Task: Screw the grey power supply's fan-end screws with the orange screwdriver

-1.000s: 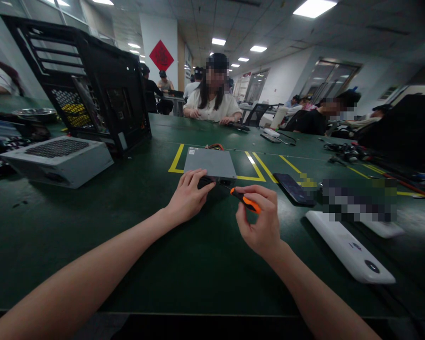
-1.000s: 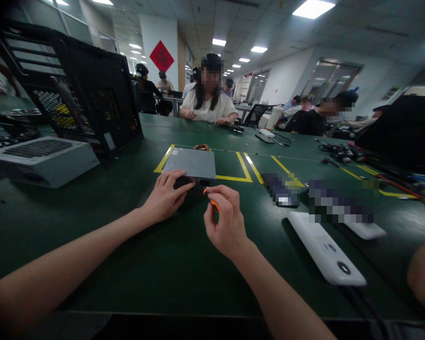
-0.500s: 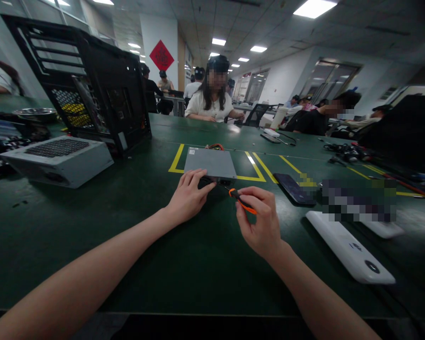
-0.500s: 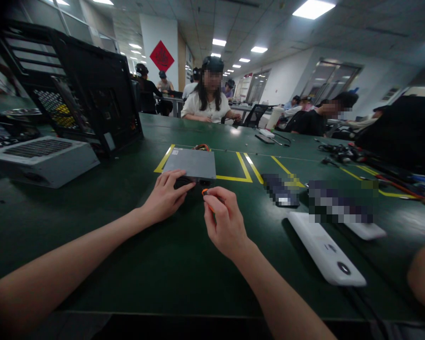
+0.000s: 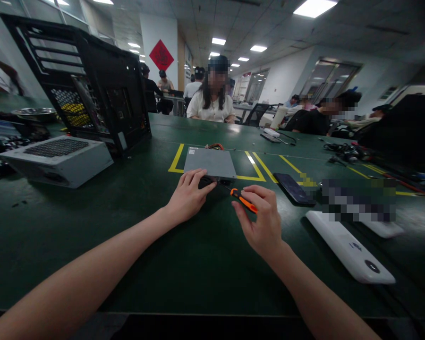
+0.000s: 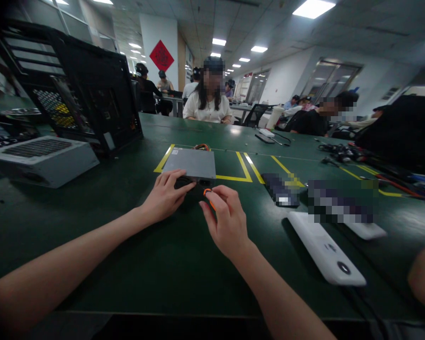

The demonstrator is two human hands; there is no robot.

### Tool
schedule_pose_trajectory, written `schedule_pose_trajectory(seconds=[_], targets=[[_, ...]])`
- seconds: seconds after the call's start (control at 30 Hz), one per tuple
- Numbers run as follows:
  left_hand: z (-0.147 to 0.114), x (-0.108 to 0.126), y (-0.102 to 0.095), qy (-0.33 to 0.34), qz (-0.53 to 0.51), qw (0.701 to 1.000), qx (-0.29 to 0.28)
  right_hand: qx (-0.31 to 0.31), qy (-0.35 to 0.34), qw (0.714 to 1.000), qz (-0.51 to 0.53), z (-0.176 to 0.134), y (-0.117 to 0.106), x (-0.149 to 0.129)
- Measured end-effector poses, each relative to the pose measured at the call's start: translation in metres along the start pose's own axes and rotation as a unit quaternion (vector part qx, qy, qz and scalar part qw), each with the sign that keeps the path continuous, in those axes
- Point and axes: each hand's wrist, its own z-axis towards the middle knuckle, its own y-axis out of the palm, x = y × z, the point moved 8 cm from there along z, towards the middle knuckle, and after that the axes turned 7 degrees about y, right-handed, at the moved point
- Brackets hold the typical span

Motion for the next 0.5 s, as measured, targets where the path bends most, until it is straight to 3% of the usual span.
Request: schedule_pose_trajectory(seconds=[0.17,0.5], targets=[[0.0002,0.0001,0.0009,0.0,0.004,1.0,-0.006,0.02,0.004,1.0,0.013,0.0007,-0.0029,0.0002],[0.0009,0.0013,-0.0008,0.002,-0.001,1.0,-0.007,-0.002,-0.002,1.0,0.018,0.0001,0.0003,-0.0008]])
